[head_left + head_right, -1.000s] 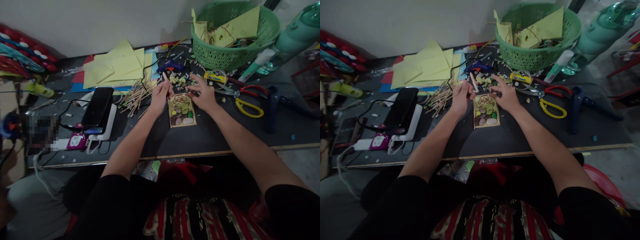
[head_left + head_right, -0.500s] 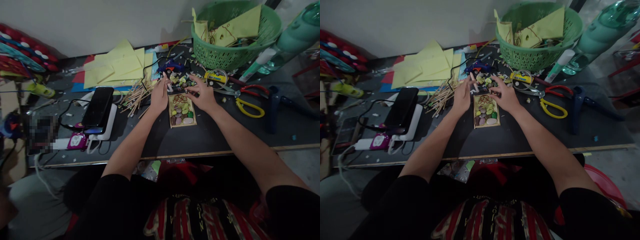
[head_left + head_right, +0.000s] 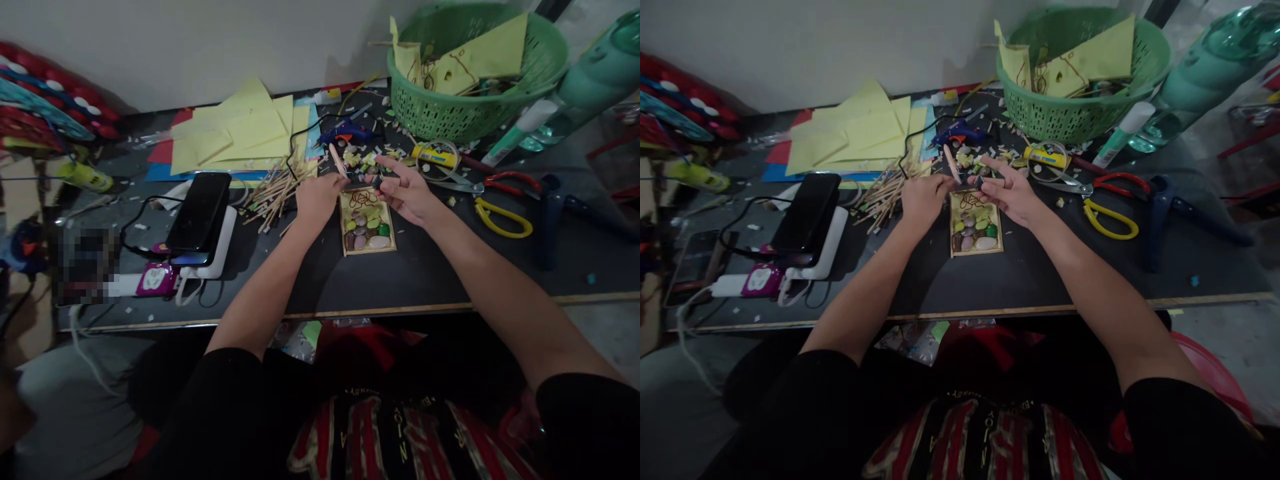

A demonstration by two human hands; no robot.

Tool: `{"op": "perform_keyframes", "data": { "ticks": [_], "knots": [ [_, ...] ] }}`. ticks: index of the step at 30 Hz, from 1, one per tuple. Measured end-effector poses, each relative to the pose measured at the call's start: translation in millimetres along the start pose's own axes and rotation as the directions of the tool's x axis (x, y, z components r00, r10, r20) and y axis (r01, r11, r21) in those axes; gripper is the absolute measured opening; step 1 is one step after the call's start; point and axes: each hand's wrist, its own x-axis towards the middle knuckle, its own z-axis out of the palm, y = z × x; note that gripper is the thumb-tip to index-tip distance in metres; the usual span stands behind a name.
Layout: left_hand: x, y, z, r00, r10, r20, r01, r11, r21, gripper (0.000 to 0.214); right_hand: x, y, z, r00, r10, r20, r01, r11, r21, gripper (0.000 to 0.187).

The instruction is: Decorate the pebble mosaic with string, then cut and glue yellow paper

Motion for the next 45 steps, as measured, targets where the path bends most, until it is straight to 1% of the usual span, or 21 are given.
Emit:
{"op": "perform_keyframes", "data": {
  "ticks": [3, 5, 7, 9, 11, 15, 20, 24, 26, 29, 32, 36, 41, 45],
  "knots": [
    [-0.2, 7.8, -3.2, 0.999, 0.012, -0.047, -0.005, 0.991, 0.137, 0.021, -3.7, -6.6, -0.2, 0.999, 0.034, 0.035, -0.037, 0.996, 0.084, 0.082],
    [1.0, 12.8, -5.8, 0.995, 0.07, -0.076, -0.054, 0.979, 0.195, 0.023, -4.6, -7.9, 0.3, 0.998, 0.044, 0.044, -0.049, 0.989, 0.139, 0.084],
    [2.5, 13.9, -7.7, 0.987, 0.127, -0.101, -0.103, 0.971, 0.216, 0.027, -4.9, -7.5, 1.4, 0.998, 0.047, 0.04, -0.053, 0.985, 0.162, 0.085],
    [3.2, 10.8, -7.8, 0.985, 0.133, -0.111, -0.107, 0.971, 0.212, 0.023, -5.1, -6.6, 2.6, 0.998, 0.048, 0.032, -0.052, 0.987, 0.149, 0.083],
    [3.0, 5.9, -6.1, 0.99, 0.099, -0.101, -0.077, 0.976, 0.202, 0.021, -5.4, -5.9, 3.4, 0.998, 0.055, 0.031, -0.059, 0.988, 0.144, 0.081],
    [1.9, 2.3, -2.4, 0.994, 0.017, -0.106, 0.006, 0.976, 0.219, 0.03, -5.1, -5.6, 2.9, 0.995, 0.088, 0.051, -0.095, 0.984, 0.152, 0.083],
    [0.5, 16.4, -4.8, 0.987, -0.113, -0.117, 0.147, 0.929, 0.34, 0.031, -4.2, -4.2, 3.2, 0.991, 0.127, 0.03, -0.13, 0.972, 0.196, 0.085],
    [-1.7, 30.9, -8.9, 0.984, -0.162, -0.07, 0.176, 0.887, 0.428, 0.032, -4.5, -3.6, 5.5, 0.988, 0.153, 0.009, -0.15, 0.958, 0.244, 0.085],
    [-2.2, 35.0, -10.0, 0.979, -0.191, -0.069, 0.201, 0.874, 0.442, 0.034, -4.5, -3.7, 6.6, 0.986, 0.166, -0.003, -0.16, 0.952, 0.261, 0.086],
    [-1.6, 34.2, -9.5, 0.976, -0.201, -0.081, 0.217, 0.877, 0.429, 0.036, -3.8, -4.4, 7.9, 0.984, 0.179, -0.013, -0.168, 0.944, 0.285, 0.087],
    [0.6, 25.7, -6.7, 0.981, -0.172, -0.087, 0.193, 0.902, 0.386, 0.04, -3.0, -5.1, 8.6, 0.982, 0.188, -0.015, -0.177, 0.943, 0.282, 0.085],
    [2.8, 16.1, -4.3, 0.983, -0.13, -0.129, 0.158, 0.957, 0.242, 0.038, -2.8, -5.5, 8.8, 0.981, 0.194, -0.021, -0.182, 0.948, 0.262, 0.084],
    [-0.5, 25.3, -5.0, 0.99, -0.065, -0.124, 0.068, 0.997, 0.024, 0.029, -3.1, -6.3, 8.3, 0.979, 0.203, -0.018, -0.193, 0.951, 0.241, 0.083],
    [-3.4, 29.2, -3.4, 0.997, -0.004, -0.083, 0.0, 0.999, -0.044, 0.026, -2.7, -5.9, 8.0, 0.979, 0.204, -0.012, -0.194, 0.948, 0.252, 0.085]
  ]
}}
